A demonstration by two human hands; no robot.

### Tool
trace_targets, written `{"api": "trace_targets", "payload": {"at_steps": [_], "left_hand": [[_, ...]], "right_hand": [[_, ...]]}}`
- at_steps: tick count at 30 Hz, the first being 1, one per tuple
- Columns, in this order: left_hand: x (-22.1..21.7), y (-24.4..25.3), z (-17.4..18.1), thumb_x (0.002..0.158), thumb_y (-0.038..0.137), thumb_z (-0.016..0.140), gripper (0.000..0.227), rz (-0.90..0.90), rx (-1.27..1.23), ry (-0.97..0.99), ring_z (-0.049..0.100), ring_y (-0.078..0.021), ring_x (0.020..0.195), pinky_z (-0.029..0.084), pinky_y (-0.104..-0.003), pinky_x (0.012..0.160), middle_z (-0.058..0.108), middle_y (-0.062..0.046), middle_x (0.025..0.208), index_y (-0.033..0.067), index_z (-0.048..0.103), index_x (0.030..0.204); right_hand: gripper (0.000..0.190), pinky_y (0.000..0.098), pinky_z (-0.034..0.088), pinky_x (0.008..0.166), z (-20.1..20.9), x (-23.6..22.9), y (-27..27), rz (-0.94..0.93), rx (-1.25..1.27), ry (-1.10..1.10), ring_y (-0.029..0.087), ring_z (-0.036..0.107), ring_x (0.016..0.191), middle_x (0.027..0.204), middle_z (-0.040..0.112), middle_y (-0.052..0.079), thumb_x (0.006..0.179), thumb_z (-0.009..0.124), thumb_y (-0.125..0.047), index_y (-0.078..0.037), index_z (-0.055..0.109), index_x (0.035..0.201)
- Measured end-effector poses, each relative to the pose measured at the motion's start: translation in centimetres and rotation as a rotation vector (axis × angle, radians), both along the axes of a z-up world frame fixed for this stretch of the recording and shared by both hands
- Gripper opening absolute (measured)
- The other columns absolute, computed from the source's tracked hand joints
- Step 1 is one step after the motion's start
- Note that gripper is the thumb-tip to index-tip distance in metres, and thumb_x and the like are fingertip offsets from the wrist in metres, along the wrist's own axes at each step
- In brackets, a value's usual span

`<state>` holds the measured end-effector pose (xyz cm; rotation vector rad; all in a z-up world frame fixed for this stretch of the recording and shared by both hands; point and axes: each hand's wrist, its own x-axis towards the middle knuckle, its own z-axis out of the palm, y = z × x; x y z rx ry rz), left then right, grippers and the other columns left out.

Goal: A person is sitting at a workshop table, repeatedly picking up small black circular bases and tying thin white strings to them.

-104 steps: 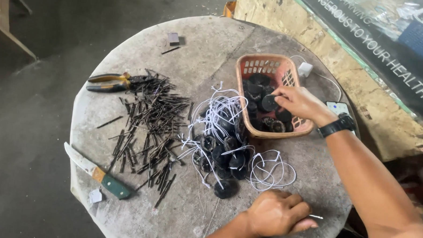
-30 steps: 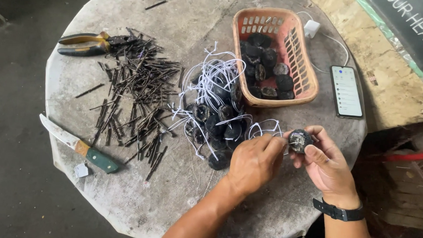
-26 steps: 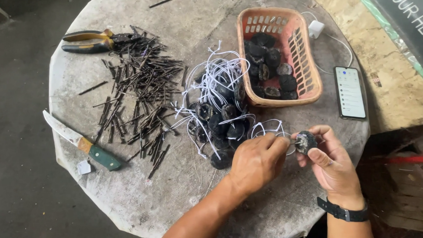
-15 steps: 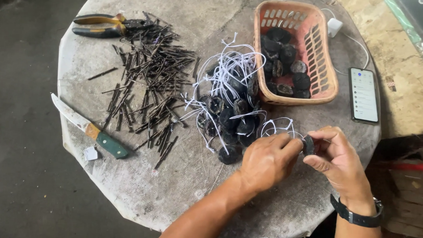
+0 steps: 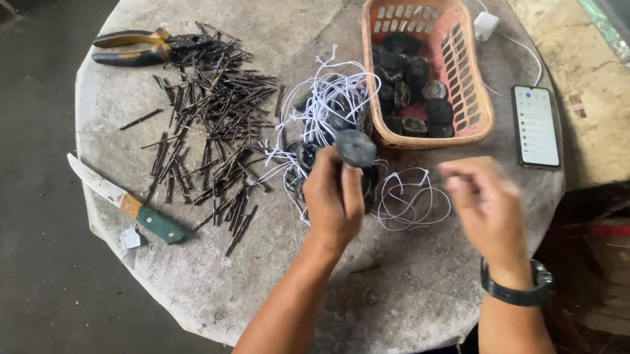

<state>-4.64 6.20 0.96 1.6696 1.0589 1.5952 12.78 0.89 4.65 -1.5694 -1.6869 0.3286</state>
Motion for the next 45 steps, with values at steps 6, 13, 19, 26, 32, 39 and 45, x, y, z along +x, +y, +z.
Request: {"api": "trace_targets", "payload": {"at_steps": [6, 13, 19, 26, 32, 39, 45], "left_hand": [[0.3, 0.3, 0.1, 0.086, 0.013, 0.038, 0.013, 0.051, -0.066, -0.174, 0.053, -0.022, 0.048, 0.044, -0.031, 0.049, 0.054, -0.004, 0.055, 0.0089, 0.048, 0.079], [1.0, -0.2, -0.9, 0.086, 0.012, 0.041, 0.013, -0.03, -0.056, -0.193, 0.052, -0.0242, 0.046, 0.044, -0.032, 0.047, 0.053, -0.007, 0.053, 0.0065, 0.05, 0.078], [0.7, -0.8, 2.2, 0.086, 0.01, 0.04, 0.013, -0.053, -0.044, -0.129, 0.054, -0.0292, 0.048, 0.045, -0.034, 0.046, 0.054, -0.008, 0.055, 0.0077, 0.049, 0.077], [1.6, -1.9, 1.7, 0.086, 0.016, 0.045, 0.012, -0.156, -0.074, 0.058, 0.035, -0.0131, 0.054, 0.029, -0.028, 0.048, 0.038, -0.003, 0.068, 0.0059, 0.04, 0.082], [2.8, -3.0, 1.1, 0.078, 0.026, 0.057, 0.029, -0.356, -0.313, -0.021, 0.041, -0.0118, 0.052, 0.034, -0.027, 0.047, 0.042, -0.001, 0.061, 0.0078, 0.034, 0.082], [3.4, -3.4, 0.5, 0.082, 0.02, 0.051, 0.021, -0.466, -0.347, 0.022, 0.052, -0.0148, 0.062, 0.041, -0.027, 0.055, 0.055, -0.004, 0.076, 0.0068, 0.043, 0.097], [3.3, -3.2, 0.3, 0.082, 0.02, 0.05, 0.025, -0.298, -0.089, 0.338, 0.054, -0.0299, 0.064, 0.043, -0.04, 0.044, 0.05, -0.013, 0.094, 0.0044, 0.042, 0.099]], "right_hand": [[0.027, 0.0314, 0.049, 0.057, -3.8, -3.1, 2.1, 0.072, -0.074, -0.276, 0.018, 0.059, 0.065, 0.08, 0.058, 0.001, 0.068, 0.07, -0.023, -0.016, 0.061, 0.093], [0.009, 0.0306, 0.047, 0.056, -4.9, -3.7, 2.6, -0.046, -0.037, -0.188, 0.019, 0.058, 0.062, 0.07, 0.055, -0.001, 0.077, 0.064, -0.026, -0.018, 0.059, 0.079], [0.013, 0.027, 0.045, 0.069, -1.9, -3.0, 1.9, -0.018, 0.003, 0.343, 0.018, 0.058, 0.075, 0.08, 0.059, 0.006, 0.089, 0.047, -0.015, -0.012, 0.058, 0.083], [0.017, 0.0396, 0.044, 0.089, 0.2, -0.2, 0.2, 0.208, 0.014, 1.434, 0.031, 0.055, 0.101, 0.103, 0.058, 0.015, 0.091, 0.045, -0.023, -0.01, 0.055, 0.09], [0.015, 0.0378, 0.044, 0.08, 0.9, -0.3, -0.2, 0.149, -0.034, 1.761, 0.021, 0.058, 0.088, 0.086, 0.061, 0.005, 0.088, 0.045, -0.016, -0.006, 0.055, 0.087], [0.004, 0.0297, 0.039, 0.083, 2.3, 1.3, -0.1, 0.216, -0.002, 1.931, 0.008, 0.054, 0.08, 0.08, 0.055, -0.004, 0.082, 0.048, -0.01, -0.011, 0.052, 0.082], [0.004, 0.0246, 0.034, 0.085, 3.2, 2.5, -0.9, 0.22, 0.065, 1.921, 0.004, 0.052, 0.078, 0.08, 0.053, -0.006, 0.085, 0.05, -0.01, -0.013, 0.052, 0.086]]}}
